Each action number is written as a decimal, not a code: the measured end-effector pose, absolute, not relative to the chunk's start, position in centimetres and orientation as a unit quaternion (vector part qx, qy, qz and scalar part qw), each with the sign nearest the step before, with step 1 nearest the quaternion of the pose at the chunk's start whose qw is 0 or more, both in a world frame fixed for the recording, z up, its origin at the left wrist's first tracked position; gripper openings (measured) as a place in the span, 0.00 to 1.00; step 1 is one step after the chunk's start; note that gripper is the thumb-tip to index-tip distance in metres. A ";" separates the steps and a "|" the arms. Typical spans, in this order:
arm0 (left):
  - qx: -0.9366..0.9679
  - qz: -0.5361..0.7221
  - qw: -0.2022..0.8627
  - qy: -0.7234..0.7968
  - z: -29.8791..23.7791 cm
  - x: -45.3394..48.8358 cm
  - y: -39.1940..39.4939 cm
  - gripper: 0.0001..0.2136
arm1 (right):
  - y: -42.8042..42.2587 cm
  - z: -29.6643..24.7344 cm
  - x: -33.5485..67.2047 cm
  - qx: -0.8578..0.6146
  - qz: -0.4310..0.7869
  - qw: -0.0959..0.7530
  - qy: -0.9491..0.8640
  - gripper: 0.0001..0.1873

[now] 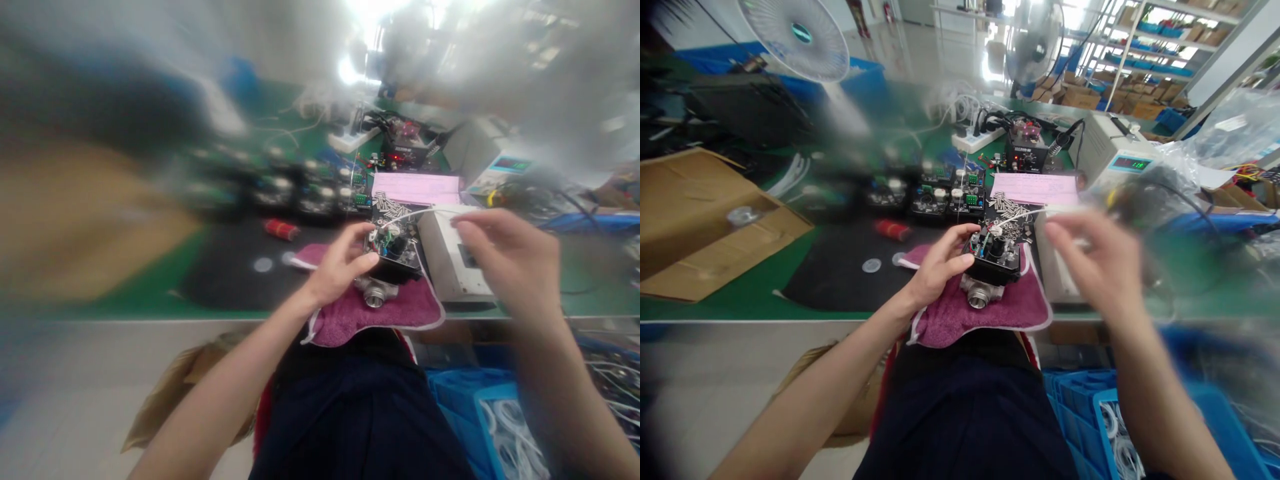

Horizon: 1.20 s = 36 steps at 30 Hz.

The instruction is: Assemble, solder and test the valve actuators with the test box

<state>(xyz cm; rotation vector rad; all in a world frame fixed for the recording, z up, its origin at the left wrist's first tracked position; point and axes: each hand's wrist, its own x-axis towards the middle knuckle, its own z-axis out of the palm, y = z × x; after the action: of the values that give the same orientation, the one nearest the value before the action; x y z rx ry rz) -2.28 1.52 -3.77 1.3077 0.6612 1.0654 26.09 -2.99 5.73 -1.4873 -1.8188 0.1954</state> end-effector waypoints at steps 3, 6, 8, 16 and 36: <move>0.574 0.465 0.616 0.274 -3.7 -2.4 1.2 0.30 | -3.0 5.2 22.1 -0.540 0.131 0.358 -0.750 0.08; 0.576 0.462 0.617 0.271 -3.7 -2.4 1.1 0.31 | -2.4 4.0 20.6 -0.525 0.161 0.359 -0.755 0.08; 0.582 0.459 0.614 0.271 -3.6 -2.5 1.0 0.30 | -2.2 3.4 20.6 -0.531 0.174 0.362 -0.746 0.08; 0.600 0.450 0.605 0.266 -3.6 -2.8 0.7 0.30 | -2.8 3.2 19.5 -0.547 0.184 0.397 -0.714 0.05; 0.597 0.453 0.621 0.229 -4.7 -2.8 1.2 0.34 | -3.8 2.5 18.1 -0.567 0.163 0.409 -0.696 0.07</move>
<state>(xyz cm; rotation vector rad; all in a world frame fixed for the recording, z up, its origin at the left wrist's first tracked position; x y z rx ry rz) -2.84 1.19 -4.71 1.3731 0.5262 1.0421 18.14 -3.84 2.55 -1.4275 -1.7535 0.4108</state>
